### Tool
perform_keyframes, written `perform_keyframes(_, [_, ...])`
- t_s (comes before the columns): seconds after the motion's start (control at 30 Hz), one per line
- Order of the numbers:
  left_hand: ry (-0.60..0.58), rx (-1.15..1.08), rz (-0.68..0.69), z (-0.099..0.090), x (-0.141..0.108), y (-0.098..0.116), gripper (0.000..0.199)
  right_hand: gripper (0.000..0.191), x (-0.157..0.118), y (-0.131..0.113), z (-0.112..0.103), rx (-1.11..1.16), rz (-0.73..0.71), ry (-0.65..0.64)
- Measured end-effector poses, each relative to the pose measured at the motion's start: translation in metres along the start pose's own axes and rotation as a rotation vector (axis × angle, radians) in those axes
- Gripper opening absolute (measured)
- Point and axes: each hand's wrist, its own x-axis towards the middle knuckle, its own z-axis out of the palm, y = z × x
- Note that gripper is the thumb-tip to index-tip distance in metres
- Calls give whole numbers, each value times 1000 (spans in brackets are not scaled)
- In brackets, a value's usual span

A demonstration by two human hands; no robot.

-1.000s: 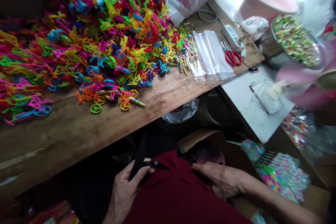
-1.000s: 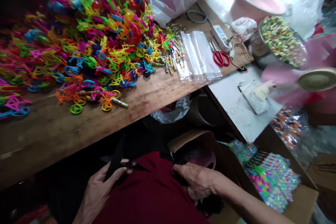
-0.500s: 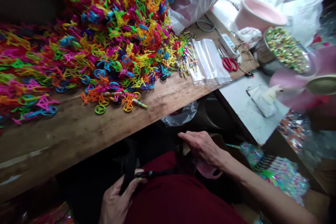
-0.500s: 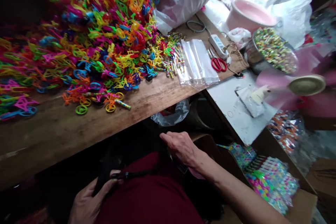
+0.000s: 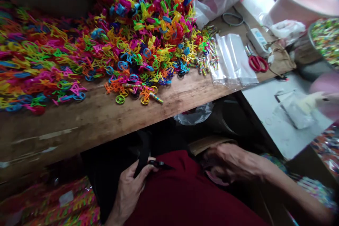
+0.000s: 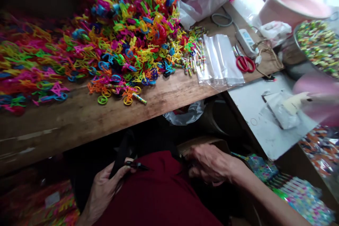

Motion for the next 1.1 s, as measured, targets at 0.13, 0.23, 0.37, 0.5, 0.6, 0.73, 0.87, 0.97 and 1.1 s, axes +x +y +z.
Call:
perform_keyframes(0.13, [-14,-24,22,2,1,-1,28,27,50,-37,10,116,-201,106])
perform_keyframes(0.23, [-8,-23,27,2,2,-2,33,32,81,-62,38,500,-269,-83])
perform_keyframes(0.37, [24,41,23,0,2,-4,38,39,91,-72,69,720,-181,-260])
perform_keyframes(0.5, [22,65,35,0,0,2,34,42,92,-69,75,890,-123,-325])
perform_keyframes(0.6, [4,45,-19,2,-1,8,37,44,95,-67,78,989,-32,-319])
perform_keyframes(0.73, [-4,1,-71,6,-1,16,43,39,102,-67,85,1150,114,-256])
perform_keyframes(0.87, [7,-282,-151,-1,3,21,49,35,102,-67,86,1338,230,-190])
perform_keyframes(0.97, [42,-508,-113,-18,5,22,41,36,99,-67,84,1376,267,-161])
perform_keyframes(1.1, [158,-608,43,-49,-4,24,31,41,95,-66,84,1303,317,-165])
